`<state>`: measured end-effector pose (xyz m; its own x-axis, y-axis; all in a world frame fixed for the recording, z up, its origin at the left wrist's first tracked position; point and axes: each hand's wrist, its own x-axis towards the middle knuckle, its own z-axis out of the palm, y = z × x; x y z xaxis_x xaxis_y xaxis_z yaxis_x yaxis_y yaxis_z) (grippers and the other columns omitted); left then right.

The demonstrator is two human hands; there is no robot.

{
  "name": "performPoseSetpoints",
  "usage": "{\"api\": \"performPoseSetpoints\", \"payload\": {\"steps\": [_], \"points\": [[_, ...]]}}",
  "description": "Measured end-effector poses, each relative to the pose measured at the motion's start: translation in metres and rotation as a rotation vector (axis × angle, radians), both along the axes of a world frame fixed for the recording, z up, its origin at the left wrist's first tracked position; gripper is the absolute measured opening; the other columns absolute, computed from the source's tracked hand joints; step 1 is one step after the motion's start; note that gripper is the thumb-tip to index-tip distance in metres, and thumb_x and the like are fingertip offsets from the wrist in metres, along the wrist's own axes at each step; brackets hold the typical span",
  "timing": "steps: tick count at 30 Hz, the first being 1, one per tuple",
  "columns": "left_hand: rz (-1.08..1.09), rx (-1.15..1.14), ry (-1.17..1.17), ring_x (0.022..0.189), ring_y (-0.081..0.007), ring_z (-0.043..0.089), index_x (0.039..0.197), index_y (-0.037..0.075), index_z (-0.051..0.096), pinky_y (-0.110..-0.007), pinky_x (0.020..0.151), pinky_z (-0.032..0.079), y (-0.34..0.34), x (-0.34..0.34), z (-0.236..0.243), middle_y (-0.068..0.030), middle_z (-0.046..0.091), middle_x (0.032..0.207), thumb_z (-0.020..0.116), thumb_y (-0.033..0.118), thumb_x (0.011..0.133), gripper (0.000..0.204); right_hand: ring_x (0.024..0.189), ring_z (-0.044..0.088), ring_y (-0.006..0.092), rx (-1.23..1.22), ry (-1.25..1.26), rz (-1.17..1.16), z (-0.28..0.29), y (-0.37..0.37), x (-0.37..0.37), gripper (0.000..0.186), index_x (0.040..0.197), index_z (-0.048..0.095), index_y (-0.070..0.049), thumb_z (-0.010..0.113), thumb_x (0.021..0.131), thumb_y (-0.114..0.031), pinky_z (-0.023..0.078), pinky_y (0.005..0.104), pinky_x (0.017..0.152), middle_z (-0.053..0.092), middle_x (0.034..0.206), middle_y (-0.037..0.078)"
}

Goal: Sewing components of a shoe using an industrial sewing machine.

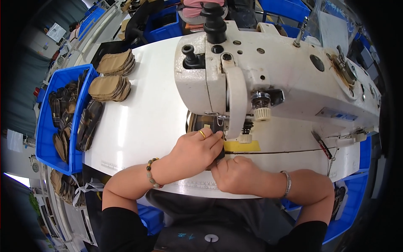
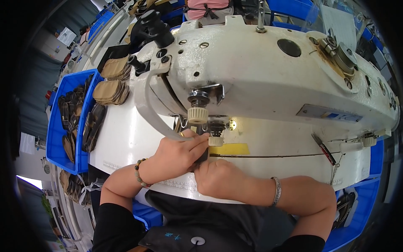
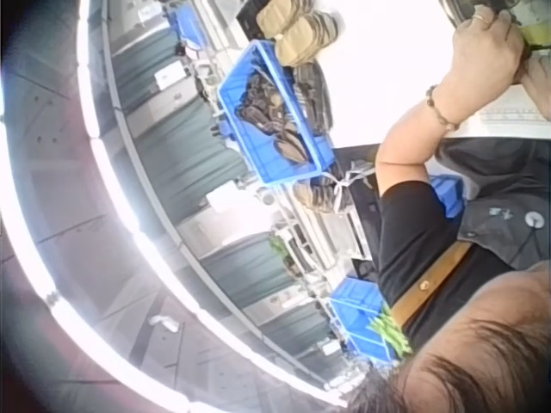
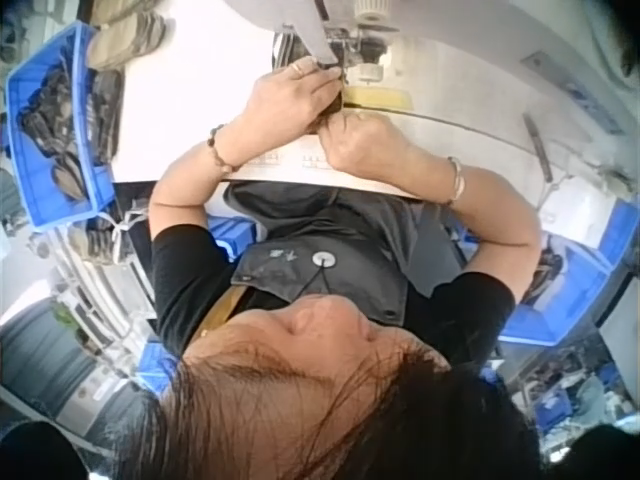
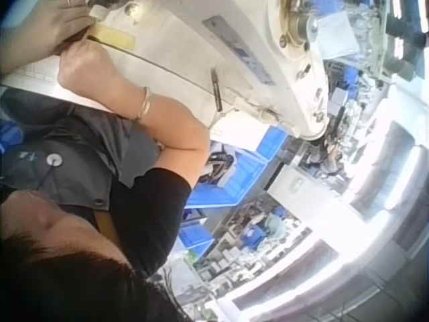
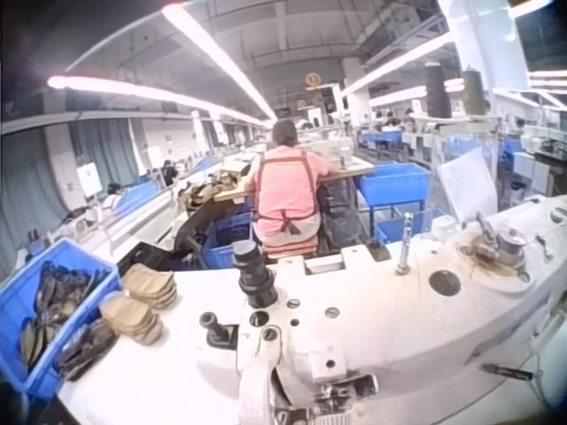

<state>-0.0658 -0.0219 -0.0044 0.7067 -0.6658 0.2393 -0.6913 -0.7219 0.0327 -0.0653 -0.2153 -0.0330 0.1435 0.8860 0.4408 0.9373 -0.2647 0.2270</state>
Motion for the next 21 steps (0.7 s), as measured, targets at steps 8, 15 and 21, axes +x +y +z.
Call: {"api": "performPoseSetpoints", "payload": {"steps": [8,15,21], "points": [[0.025,-0.118,-0.07,0.088,-0.0177,0.062,0.1,0.002,0.069,-0.028,0.069,0.054,-0.001,0.018,-0.003,-0.0044,0.068,0.098,0.07,0.015,0.068,0.034,0.049,0.052,0.0129,0.002,0.047,-0.097,-0.007,0.001,0.016,0.017,0.083,0.067,-0.001,0.062,0.071,-0.013,0.041,0.0259,0.045,0.059,0.069,0.007],[0.094,-0.168,-0.295,0.082,-0.0189,0.062,0.101,0.005,0.069,-0.03,0.067,0.053,-0.003,-0.002,0.009,-0.0029,0.065,0.099,0.071,0.014,0.065,0.036,0.051,0.058,0.0146,0.024,0.058,-0.106,-0.001,-0.004,0.015,0.021,0.083,0.068,0.002,0.062,0.069,-0.012,0.043,0.0275,0.044,0.07,0.086,0.022],[0.058,-0.099,-0.12,0.082,-0.0206,0.061,0.101,0.007,0.07,-0.037,0.076,0.049,-0.004,-0.006,0.005,-0.0025,0.063,0.093,0.072,0.01,0.063,0.038,0.051,0.058,0.0139,-0.065,0.106,-0.041,0.001,-0.006,0.008,0.024,0.084,0.069,0.005,0.061,0.069,-0.011,0.043,0.0252,0.044,0.07,0.084,0.025]]}}
